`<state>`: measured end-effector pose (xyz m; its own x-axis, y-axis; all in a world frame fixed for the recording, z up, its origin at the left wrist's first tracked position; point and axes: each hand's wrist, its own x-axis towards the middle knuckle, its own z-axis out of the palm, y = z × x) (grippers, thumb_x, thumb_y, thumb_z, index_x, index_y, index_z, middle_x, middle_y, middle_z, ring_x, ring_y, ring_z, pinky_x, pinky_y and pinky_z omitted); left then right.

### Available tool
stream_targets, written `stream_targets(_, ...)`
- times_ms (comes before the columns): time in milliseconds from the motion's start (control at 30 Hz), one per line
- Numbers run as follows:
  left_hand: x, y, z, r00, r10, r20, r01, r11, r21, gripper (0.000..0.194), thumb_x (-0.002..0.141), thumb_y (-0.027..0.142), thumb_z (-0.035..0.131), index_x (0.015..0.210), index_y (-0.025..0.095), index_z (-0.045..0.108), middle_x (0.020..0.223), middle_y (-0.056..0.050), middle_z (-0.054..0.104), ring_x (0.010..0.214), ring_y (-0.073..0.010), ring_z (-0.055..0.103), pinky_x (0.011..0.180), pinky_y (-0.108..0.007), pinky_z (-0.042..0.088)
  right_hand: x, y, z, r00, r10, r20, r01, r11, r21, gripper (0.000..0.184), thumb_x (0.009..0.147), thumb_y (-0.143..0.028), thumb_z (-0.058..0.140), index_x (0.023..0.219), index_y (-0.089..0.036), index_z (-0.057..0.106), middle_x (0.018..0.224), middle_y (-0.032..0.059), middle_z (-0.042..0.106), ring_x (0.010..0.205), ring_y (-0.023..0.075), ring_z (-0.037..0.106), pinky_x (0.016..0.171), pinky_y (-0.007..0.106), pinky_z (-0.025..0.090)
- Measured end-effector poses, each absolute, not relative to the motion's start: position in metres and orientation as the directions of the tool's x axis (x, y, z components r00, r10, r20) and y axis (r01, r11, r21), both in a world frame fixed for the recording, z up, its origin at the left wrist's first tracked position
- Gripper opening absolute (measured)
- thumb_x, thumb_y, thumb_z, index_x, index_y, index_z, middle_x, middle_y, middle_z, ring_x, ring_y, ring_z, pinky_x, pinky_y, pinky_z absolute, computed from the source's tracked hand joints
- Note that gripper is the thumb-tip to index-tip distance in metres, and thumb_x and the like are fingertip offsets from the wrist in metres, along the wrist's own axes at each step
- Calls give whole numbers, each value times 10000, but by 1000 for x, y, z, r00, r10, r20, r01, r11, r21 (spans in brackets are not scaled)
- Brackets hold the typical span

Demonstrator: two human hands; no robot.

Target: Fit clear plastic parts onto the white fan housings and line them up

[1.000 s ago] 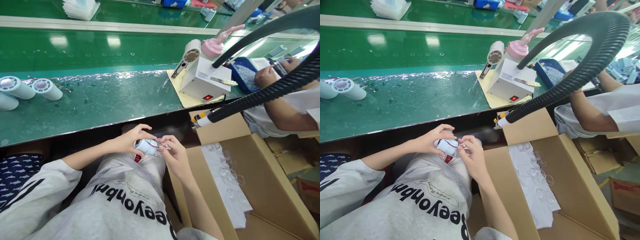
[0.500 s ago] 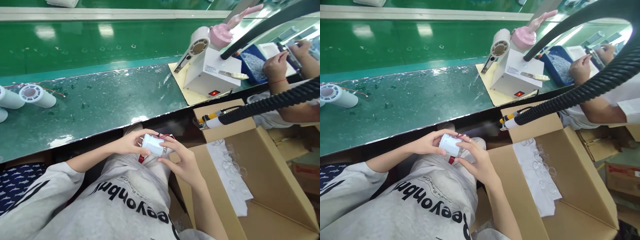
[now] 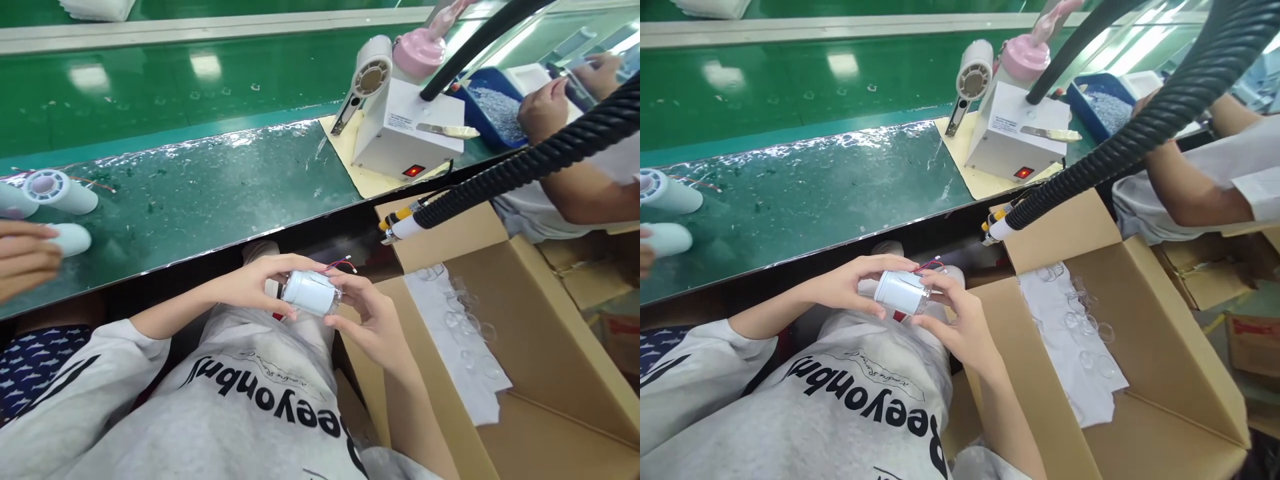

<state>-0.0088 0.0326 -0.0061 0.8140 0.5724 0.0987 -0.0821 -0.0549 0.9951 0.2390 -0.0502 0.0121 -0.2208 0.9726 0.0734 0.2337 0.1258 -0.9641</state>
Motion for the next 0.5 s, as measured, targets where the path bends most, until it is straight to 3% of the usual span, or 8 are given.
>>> stream_targets(133, -6, 25, -3, 780, 610, 141, -95, -107, 990, 734, 823, 332, 890, 1504, 337, 615, 1595, -117, 579, 1443, -326, 579, 1087, -425, 566, 245, -46, 13, -265, 963, 37, 133, 74, -988, 422, 864, -436, 882, 1209, -275, 700, 1237, 89, 776, 1056, 250, 794, 913, 373, 689)
stream_targets(267, -7, 21, -2, 764, 624, 164, -58, -187, 981, 741, 821, 317, 894, 1507, 333, 613, 1578, -118, 596, 1452, -321, 572, 1172, -459, 506, 246, -42, 12, -273, 961, 33, 42, 46, -998, 407, 842, -382, 910, 1197, -318, 722, 1199, 37, 773, 1017, 200, 793, 889, 306, 681)
stream_targets(500, -4, 23, -1, 774, 609, 171, -21, -246, 969, 735, 827, 321, 891, 1507, 313, 612, 1572, -129, 601, 1465, -322, 563, 1209, -480, 478, 248, -44, 8, -251, 963, -94, -43, -108, -993, 426, 823, -472, 909, 1167, -304, 722, 1146, 37, 769, 988, 190, 775, 824, 275, 662)
